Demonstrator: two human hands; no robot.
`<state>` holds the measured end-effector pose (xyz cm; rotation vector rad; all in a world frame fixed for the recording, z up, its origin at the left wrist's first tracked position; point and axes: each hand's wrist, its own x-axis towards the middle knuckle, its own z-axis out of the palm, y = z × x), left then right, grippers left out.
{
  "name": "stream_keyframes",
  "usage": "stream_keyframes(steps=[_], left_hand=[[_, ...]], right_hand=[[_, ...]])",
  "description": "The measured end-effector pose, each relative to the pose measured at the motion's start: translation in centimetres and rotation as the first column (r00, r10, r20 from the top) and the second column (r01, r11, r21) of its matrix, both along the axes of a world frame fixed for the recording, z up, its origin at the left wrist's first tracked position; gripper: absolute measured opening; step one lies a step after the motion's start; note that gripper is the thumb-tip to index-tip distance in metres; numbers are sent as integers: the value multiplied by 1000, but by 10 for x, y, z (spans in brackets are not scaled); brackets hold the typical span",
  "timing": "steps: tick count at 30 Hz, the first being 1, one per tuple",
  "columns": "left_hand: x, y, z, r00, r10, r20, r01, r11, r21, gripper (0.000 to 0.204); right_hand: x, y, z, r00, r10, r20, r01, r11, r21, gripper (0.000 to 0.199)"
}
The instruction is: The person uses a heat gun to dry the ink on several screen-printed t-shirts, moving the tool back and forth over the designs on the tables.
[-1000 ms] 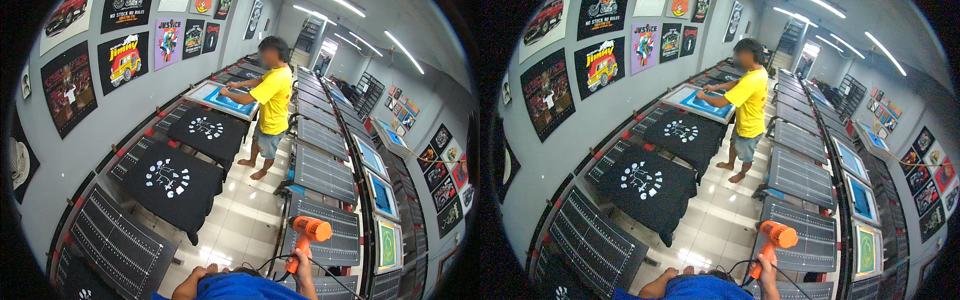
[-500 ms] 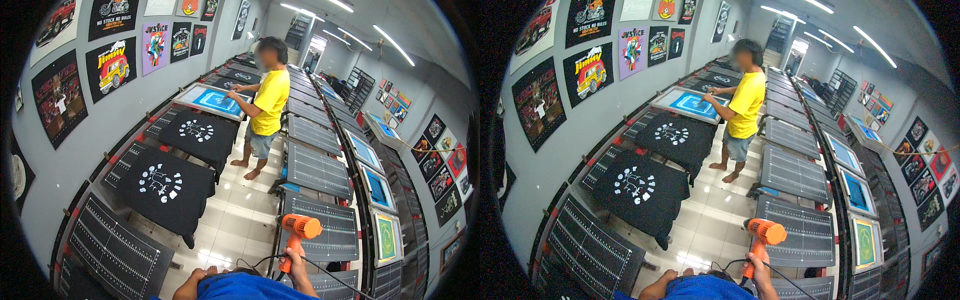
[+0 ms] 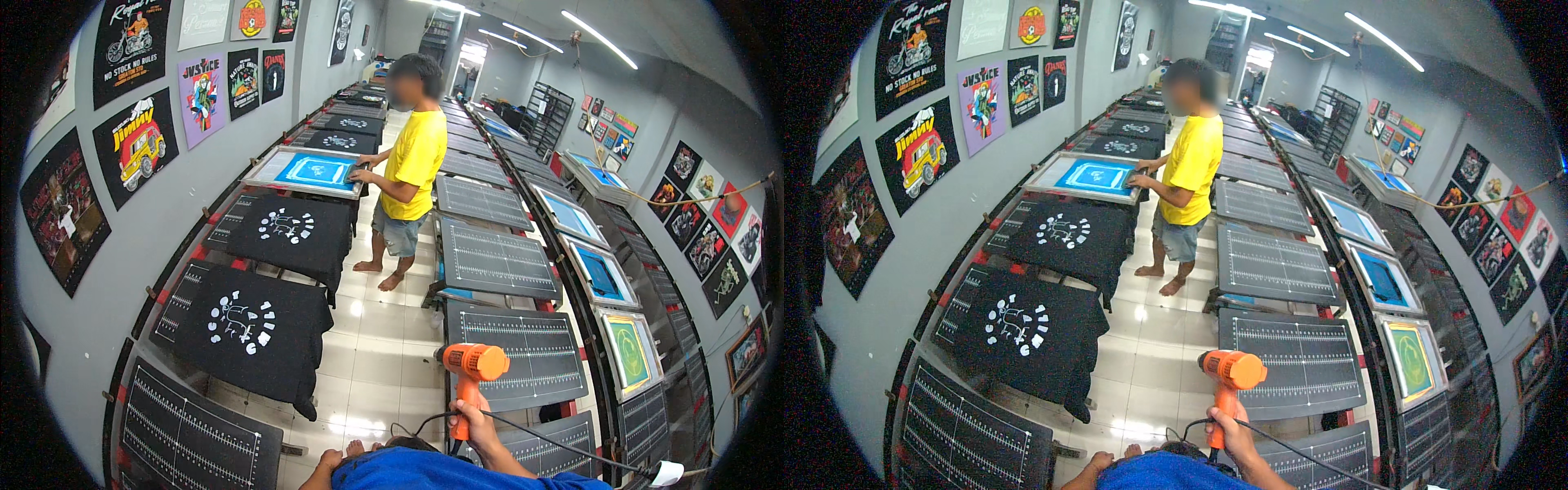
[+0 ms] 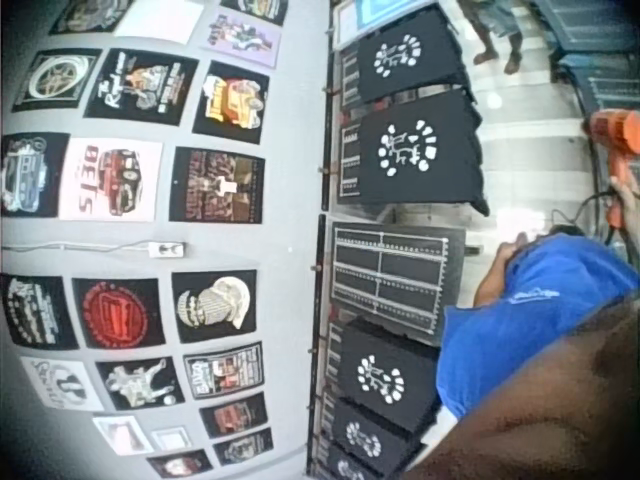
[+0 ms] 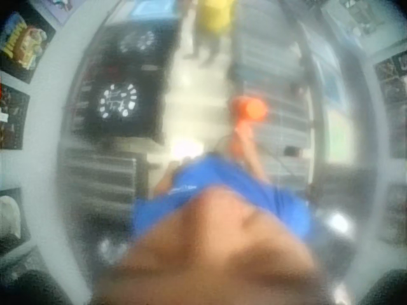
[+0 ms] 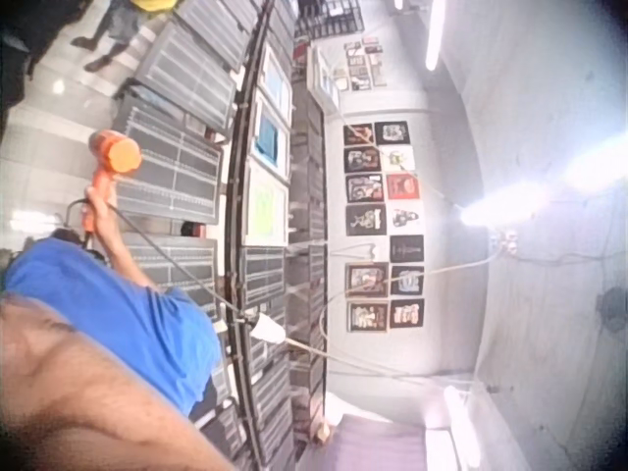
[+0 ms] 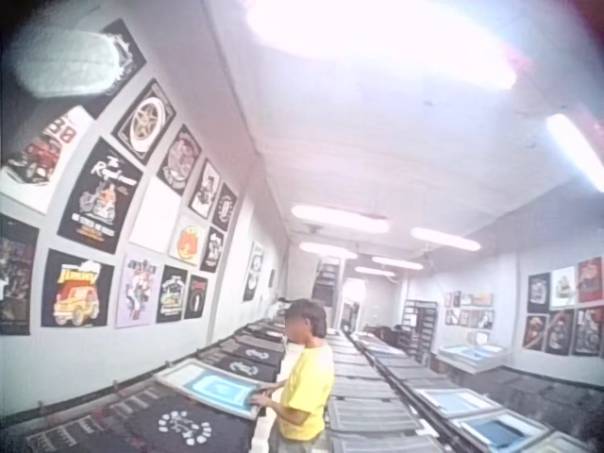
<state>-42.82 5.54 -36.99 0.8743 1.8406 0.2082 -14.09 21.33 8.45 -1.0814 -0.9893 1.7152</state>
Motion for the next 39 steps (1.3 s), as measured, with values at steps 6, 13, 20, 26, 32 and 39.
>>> stream_keyframes(steps=[6,13,20,26,32,39], left_hand=[[0,2,13,1000,-10,15,9,996,92,45],[9,40,29,950,19,312,-91,972,217,40],[54,173,185,755,-465,463,106,783,612,61],[86,218,219,627,-623,468,318,753,576,45],[87,270,217,505,-712,489,495,702,511,34],[42,371,188,611,-734,296,513,652,558,36]], right_hand=[[0,3,0,999,13,34,-13,1000,2,29],[-11,5,10,999,-41,9,42,999,-10,29],[-13,19,42,972,-175,-156,168,984,-55,41],[11,58,122,874,-178,-452,217,975,37,54],[43,128,202,801,-194,-566,465,797,385,54],[90,248,273,841,-136,-523,511,514,689,48]])
